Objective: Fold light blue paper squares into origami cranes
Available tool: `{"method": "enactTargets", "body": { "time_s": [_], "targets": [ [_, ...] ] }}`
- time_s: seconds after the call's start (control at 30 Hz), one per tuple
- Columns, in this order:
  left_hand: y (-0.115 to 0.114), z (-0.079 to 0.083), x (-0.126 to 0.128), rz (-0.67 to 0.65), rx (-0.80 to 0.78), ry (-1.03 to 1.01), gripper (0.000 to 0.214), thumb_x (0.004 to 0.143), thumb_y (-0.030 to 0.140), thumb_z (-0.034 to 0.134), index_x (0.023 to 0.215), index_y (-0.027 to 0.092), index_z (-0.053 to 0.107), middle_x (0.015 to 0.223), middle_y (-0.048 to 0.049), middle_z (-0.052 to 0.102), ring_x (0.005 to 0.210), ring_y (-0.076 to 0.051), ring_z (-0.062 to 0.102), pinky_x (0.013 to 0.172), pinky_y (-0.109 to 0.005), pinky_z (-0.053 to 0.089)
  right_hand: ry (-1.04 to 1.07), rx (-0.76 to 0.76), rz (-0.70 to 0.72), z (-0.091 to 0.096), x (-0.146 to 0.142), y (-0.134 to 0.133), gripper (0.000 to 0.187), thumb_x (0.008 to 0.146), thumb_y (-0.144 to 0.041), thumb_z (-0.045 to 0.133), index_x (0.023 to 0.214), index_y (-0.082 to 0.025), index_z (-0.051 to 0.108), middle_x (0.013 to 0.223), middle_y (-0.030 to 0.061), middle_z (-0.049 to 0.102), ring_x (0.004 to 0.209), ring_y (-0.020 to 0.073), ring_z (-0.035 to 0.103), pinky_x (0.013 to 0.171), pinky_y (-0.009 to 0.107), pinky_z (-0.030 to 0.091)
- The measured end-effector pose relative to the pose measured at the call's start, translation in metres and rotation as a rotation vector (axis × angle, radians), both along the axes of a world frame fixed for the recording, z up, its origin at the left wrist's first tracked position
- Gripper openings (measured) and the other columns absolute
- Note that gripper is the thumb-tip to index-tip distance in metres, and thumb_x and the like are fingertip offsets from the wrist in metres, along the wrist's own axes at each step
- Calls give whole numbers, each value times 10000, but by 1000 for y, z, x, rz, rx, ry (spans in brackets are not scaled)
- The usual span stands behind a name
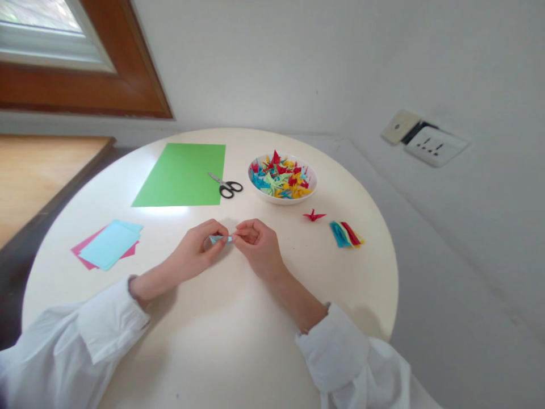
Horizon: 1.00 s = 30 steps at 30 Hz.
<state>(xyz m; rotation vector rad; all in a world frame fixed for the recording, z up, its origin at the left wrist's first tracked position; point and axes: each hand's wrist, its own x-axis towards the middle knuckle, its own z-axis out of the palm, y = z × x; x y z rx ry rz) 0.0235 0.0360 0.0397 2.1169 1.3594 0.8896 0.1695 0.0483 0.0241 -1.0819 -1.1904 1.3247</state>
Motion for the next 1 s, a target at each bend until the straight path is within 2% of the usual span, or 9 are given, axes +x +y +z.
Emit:
{"method": "enactTargets", "body": {
  "time_s": [0.33, 0.57, 0.77, 1.0],
  "targets": [
    [1, -1, -1, 16, -16, -39, 104, 723, 117, 433, 732, 165, 525, 708, -6, 538, 652, -122, 477, 595, -245, 374, 24, -8, 46, -1, 0, 0, 205, 591, -260, 675, 758, -174, 595, 667, 6, 670, 604, 121, 625, 558, 235, 478],
    [2, -2, 0, 47, -79, -92, 112, 724, 118, 421, 737, 162, 522, 701, 1, 541, 605, -107, 448, 550, -228, 356, 14, 5, 30, -3, 1, 2, 252, 618, -314, 666, 818, -172, 606, 721, 28, 682, 673, 147, 640, 607, 276, 500],
    [2, -2, 0, 65, -121, -127, 99, 720, 132, 420, 742, 158, 513, 699, 7, 537, 576, -96, 424, 522, -218, 337, 22, 25, -2, -2, 3, 3, 268, 572, -269, 703, 804, -179, 603, 685, -5, 650, 664, 130, 630, 687, 286, 508],
    [2, -4, 0, 55, -119, -134, 93, 730, 135, 420, 741, 160, 509, 698, 10, 528, 573, -90, 418, 506, -208, 326, -5, 52, -4, -3, 3, 3, 215, 594, -269, 680, 773, -176, 605, 669, -7, 635, 636, 126, 620, 669, 281, 505]
  ]
}}
